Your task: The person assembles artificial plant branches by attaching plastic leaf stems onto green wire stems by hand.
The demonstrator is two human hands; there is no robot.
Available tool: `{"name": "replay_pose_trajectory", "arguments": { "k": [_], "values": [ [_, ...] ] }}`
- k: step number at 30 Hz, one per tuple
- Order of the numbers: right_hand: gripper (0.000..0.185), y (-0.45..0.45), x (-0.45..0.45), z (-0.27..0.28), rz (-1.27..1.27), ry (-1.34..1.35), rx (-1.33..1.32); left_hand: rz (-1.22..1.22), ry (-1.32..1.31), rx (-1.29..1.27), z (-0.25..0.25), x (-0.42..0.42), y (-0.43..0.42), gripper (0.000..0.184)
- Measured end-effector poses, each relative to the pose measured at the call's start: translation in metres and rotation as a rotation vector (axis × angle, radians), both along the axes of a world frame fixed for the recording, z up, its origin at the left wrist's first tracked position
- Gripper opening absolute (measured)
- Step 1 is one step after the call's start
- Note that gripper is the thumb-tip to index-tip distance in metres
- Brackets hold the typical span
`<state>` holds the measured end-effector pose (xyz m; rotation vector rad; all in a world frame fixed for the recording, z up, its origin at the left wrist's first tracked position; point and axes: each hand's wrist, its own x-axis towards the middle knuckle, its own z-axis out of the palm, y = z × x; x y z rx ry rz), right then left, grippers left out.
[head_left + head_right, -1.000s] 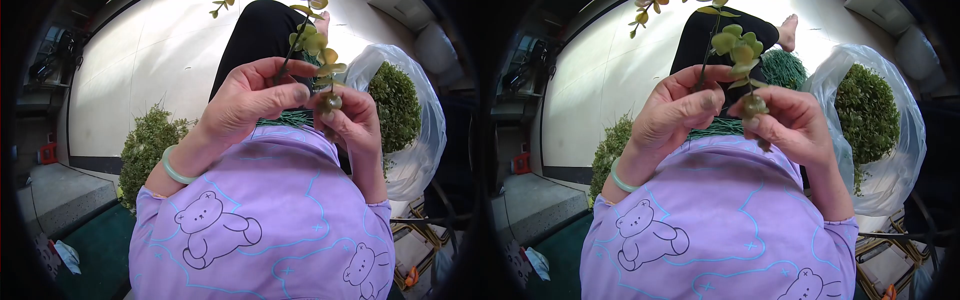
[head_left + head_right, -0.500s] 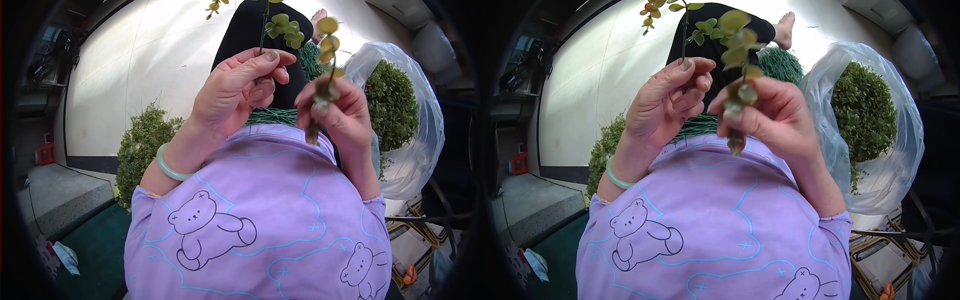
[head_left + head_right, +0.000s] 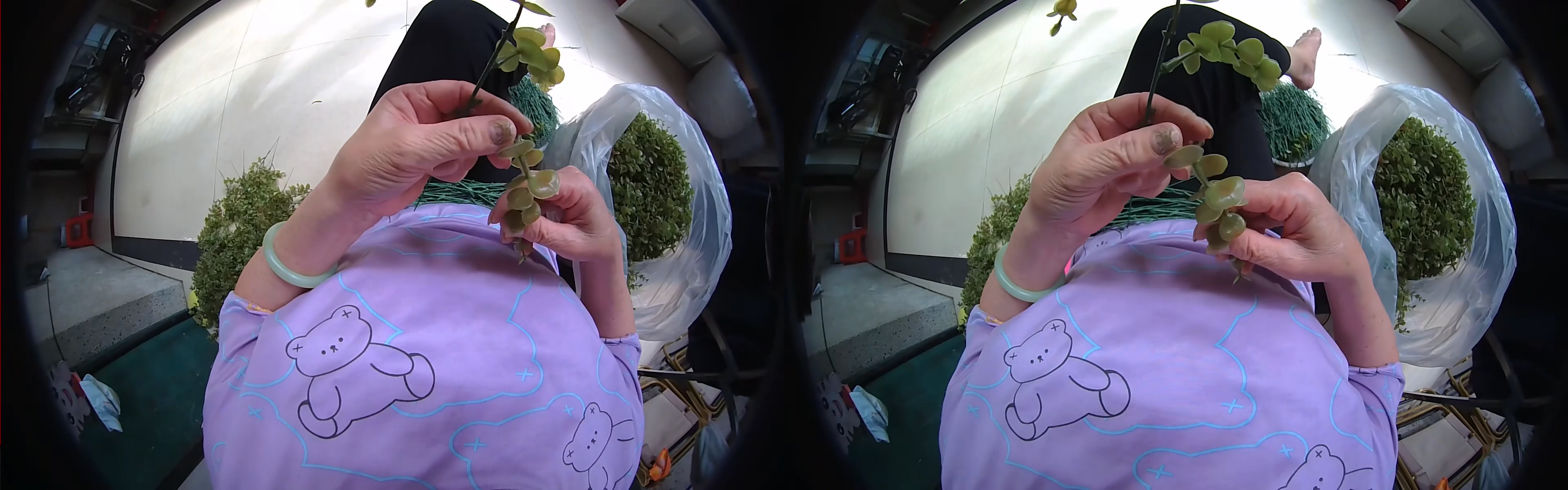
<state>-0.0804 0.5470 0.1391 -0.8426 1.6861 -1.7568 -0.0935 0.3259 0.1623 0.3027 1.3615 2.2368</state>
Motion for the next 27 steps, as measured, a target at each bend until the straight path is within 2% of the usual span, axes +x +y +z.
{"name": "replay_pose_trajectory", "arguments": {
  "k": [2, 5, 7, 11, 14, 20, 23, 27],
  "values": [
    [0.023, 0.000, 0.001, -0.003, -0.054, 0.006, 0.004, -0.018, -0.042, 0.037, -0.001, 0.000, 0.000, 0.032],
    [0.017, 0.002, -0.007, 0.001, 0.002, 0.201, 0.155, -0.066, -0.109, 0.064, -0.004, -0.001, 0.000, 0.028],
    [0.013, 0.002, -0.007, -0.001, -0.028, 0.166, 0.129, -0.082, -0.110, 0.002, -0.006, 0.001, 0.001, 0.026],
    [0.009, 0.004, -0.010, -0.004, -0.056, 0.155, 0.185, -0.111, -0.107, 0.059, -0.009, 0.001, 0.002, 0.025],
    [0.010, 0.005, -0.011, -0.009, -0.067, 0.246, 0.166, -0.073, -0.035, -0.037, -0.006, 0.003, 0.006, 0.026],
    [0.015, 0.003, -0.012, -0.005, -0.060, 0.326, 0.223, -0.134, -0.138, 0.060, -0.006, 0.000, 0.005, 0.029],
    [0.015, 0.003, -0.013, -0.004, -0.038, 0.442, 0.327, -0.139, -0.141, 0.028, -0.009, 0.000, 0.008, 0.029],
    [0.015, 0.001, -0.012, -0.002, -0.038, 0.405, 0.350, -0.138, -0.081, -0.028, -0.015, 0.002, 0.010, 0.027]
  ]
}}
